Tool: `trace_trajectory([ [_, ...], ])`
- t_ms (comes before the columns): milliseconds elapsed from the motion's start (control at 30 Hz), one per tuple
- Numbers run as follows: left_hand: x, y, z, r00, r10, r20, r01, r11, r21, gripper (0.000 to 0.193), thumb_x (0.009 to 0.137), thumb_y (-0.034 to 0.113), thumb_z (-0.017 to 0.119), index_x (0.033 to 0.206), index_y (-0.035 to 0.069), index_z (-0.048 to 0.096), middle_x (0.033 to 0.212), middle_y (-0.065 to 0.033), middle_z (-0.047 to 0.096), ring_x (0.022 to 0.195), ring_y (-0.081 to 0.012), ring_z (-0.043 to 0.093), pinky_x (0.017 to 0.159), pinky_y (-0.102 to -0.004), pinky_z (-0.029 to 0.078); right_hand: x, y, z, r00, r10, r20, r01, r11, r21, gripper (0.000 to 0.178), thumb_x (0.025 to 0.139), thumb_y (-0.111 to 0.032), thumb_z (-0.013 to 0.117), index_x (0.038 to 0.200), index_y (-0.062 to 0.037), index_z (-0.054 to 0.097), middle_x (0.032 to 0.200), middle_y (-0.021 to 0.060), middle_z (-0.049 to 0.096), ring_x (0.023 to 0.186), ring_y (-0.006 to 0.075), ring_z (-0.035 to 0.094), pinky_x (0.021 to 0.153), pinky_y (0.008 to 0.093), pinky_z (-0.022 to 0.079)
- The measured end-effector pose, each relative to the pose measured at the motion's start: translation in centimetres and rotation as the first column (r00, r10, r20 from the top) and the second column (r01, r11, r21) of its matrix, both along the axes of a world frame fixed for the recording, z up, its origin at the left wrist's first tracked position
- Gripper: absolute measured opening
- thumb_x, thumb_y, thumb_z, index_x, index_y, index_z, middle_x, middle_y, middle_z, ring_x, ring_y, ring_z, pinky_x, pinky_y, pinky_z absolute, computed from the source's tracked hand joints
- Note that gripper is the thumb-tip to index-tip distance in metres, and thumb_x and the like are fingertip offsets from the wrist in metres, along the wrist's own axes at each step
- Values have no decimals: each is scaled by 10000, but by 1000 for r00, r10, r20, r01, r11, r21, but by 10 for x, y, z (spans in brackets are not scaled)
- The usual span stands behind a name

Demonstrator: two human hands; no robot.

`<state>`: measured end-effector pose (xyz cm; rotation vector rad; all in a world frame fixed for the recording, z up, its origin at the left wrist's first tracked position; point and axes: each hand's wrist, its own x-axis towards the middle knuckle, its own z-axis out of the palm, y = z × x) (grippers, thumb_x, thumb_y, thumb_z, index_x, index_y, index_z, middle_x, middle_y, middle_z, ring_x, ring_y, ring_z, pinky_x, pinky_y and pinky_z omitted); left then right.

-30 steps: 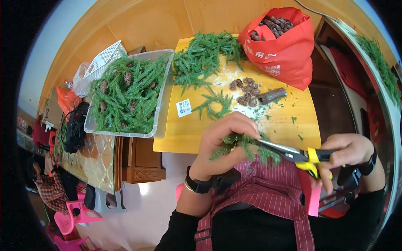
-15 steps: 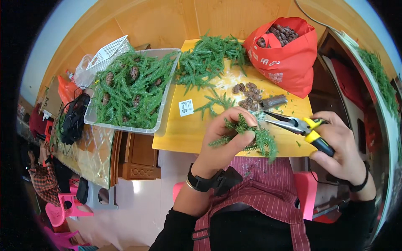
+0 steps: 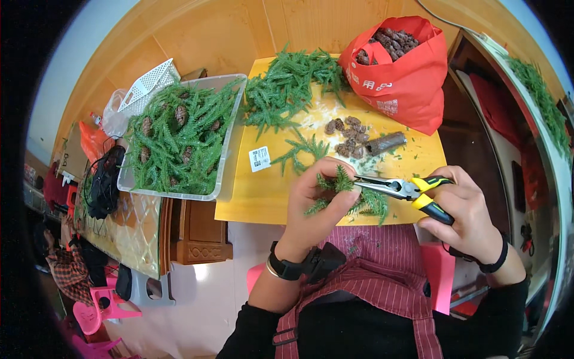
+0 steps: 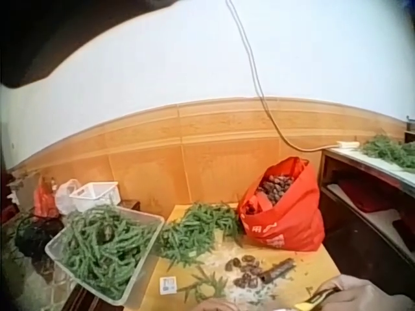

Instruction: Trimming small green plant branches using handheld cutters.

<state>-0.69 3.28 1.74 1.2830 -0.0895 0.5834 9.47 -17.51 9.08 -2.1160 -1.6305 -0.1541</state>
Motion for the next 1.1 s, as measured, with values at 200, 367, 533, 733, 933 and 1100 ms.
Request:
trace_trajectory([
  [200, 4, 2, -5, 997, 39, 62, -45, 994, 101, 163, 749, -47, 543, 892, 17, 498, 927, -87, 509, 785, -118, 494, 637, -222, 444, 6, 1, -11, 992, 81, -95, -77, 996, 43, 301, 660, -254, 733, 686, -26, 540, 594, 108, 525, 594, 292, 536, 797, 389, 464],
  [367, 5, 3, -9, 998, -21, 66, 17, 998, 61, 189, 740, -20, 588, 914, 19, 526, 936, -67, 528, 841, -116, 509, 697, -219, 424, 8, -1, -13, 997, 71, 16, -71, 996, 62, 298, 649, -247, 742, 666, -36, 533, 574, 97, 514, 607, 289, 539, 775, 390, 465],
  [533, 4, 2, -10, 994, -81, 74, 80, 997, 10, 192, 744, -33, 584, 923, 12, 530, 931, -72, 532, 837, -121, 510, 707, -228, 423, 6, -4, -9, 994, 73, 83, -75, 997, 23, 286, 648, -238, 744, 667, -38, 541, 579, 92, 523, 629, 283, 543, 721, 375, 472],
  [733, 4, 3, -9, 983, -172, 63, 173, 985, -10, 181, 755, -39, 577, 923, 12, 530, 938, -65, 526, 812, -103, 507, 689, -227, 422, 4, -10, -7, 999, 42, 5, -41, 998, -45, 277, 657, -245, 741, 683, -35, 563, 615, 95, 552, 694, 300, 554, 660, 362, 479],
  [933, 2, 2, -6, 961, -273, 34, 275, 956, -105, 162, 778, -31, 560, 930, 11, 522, 941, -52, 524, 806, -92, 505, 690, -224, 420, 11, -9, -6, 986, 134, -102, -131, 991, 32, 297, 675, -283, 725, 682, -32, 567, 631, 106, 556, 717, 316, 562, 747, 381, 463],
  [1100, 0, -1, -2, 973, -223, -52, 213, 965, -155, 167, 740, 54, 593, 878, 10, 509, 863, -98, 520, 791, -150, 490, 696, -258, 399, 11, -9, -8, 990, 114, -85, -111, 993, 36, 299, 679, -289, 719, 667, -39, 556, 616, 110, 545, 713, 314, 556, 784, 387, 452],
])
